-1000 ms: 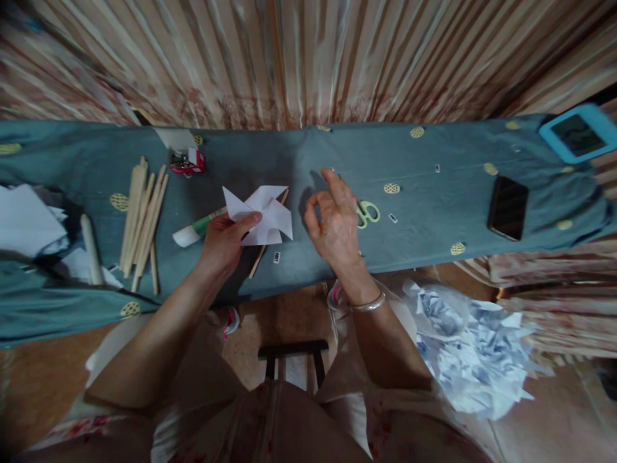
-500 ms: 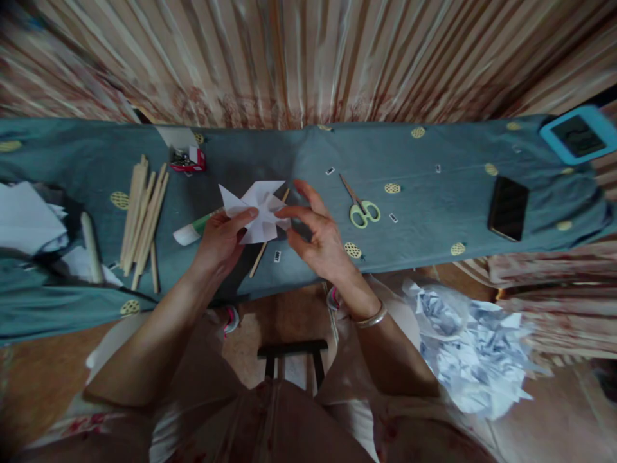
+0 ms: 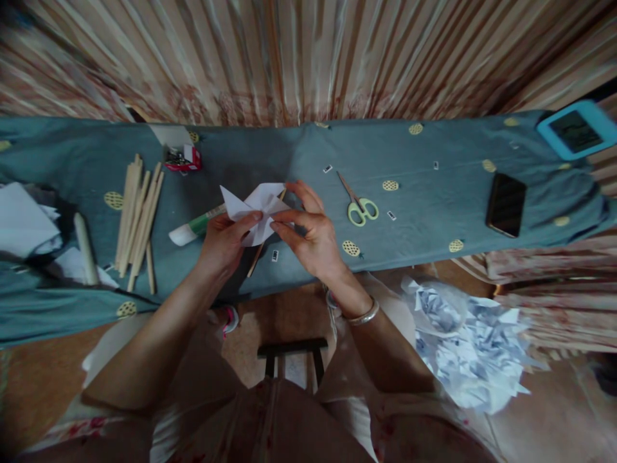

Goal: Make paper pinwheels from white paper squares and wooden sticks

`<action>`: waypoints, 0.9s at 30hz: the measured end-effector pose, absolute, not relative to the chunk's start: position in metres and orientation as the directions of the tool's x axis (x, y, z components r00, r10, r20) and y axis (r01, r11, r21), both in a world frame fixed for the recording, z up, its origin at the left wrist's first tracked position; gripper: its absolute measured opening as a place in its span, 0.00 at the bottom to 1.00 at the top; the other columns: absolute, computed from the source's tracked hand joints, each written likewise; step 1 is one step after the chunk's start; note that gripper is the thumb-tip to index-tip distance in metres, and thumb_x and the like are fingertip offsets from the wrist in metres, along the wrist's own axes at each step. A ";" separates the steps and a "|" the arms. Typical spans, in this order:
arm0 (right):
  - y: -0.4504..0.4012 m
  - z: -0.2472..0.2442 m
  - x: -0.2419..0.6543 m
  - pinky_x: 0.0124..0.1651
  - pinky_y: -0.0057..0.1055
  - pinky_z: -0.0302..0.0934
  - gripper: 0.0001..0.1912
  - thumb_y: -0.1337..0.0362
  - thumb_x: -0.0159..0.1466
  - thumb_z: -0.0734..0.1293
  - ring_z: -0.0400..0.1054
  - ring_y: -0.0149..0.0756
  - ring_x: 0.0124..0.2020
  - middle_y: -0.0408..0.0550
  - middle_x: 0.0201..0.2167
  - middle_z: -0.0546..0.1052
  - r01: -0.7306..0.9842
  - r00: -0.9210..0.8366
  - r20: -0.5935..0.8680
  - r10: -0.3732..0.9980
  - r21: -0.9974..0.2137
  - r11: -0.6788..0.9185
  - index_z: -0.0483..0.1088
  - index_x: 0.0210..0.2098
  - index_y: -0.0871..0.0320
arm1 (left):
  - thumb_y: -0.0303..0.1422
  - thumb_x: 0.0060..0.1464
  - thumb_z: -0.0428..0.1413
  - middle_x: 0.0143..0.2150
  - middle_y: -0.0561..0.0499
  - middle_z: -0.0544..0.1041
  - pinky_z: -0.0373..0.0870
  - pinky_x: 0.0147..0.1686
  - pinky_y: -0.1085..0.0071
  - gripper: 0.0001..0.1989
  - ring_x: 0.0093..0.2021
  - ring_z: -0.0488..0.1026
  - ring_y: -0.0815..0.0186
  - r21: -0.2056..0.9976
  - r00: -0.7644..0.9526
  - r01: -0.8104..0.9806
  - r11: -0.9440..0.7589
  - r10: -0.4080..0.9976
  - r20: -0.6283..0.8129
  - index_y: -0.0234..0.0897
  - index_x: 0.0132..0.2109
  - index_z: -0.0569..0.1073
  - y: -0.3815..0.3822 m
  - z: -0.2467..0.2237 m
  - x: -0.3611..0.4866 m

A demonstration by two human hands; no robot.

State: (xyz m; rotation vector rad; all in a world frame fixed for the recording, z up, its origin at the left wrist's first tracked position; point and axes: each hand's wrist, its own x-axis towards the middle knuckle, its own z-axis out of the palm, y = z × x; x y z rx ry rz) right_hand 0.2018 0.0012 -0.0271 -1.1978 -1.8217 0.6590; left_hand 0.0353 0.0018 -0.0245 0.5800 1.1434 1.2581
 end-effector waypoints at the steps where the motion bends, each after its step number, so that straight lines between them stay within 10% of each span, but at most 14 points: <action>1: 0.001 -0.028 0.201 0.68 0.54 0.58 0.05 0.61 0.63 0.72 0.57 0.46 0.70 0.44 0.63 0.71 0.493 -0.184 0.359 0.915 -0.771 0.402 0.80 0.39 0.48 | 0.31 0.40 0.69 0.29 0.53 0.81 0.71 0.34 0.72 0.06 0.28 0.75 0.69 0.861 -0.102 -0.433 0.266 0.935 -0.339 0.37 0.28 0.80 0.002 -0.024 0.036; 27: 0.003 -0.036 0.194 0.70 0.57 0.54 0.02 0.63 0.61 0.72 0.59 0.47 0.68 0.47 0.61 0.73 0.595 -0.098 0.383 0.918 -0.717 0.363 0.78 0.34 0.52 | 0.32 0.41 0.69 0.30 0.53 0.82 0.74 0.36 0.67 0.05 0.35 0.79 0.60 0.946 -0.185 -0.243 0.214 0.947 -0.262 0.43 0.28 0.82 -0.001 -0.029 0.037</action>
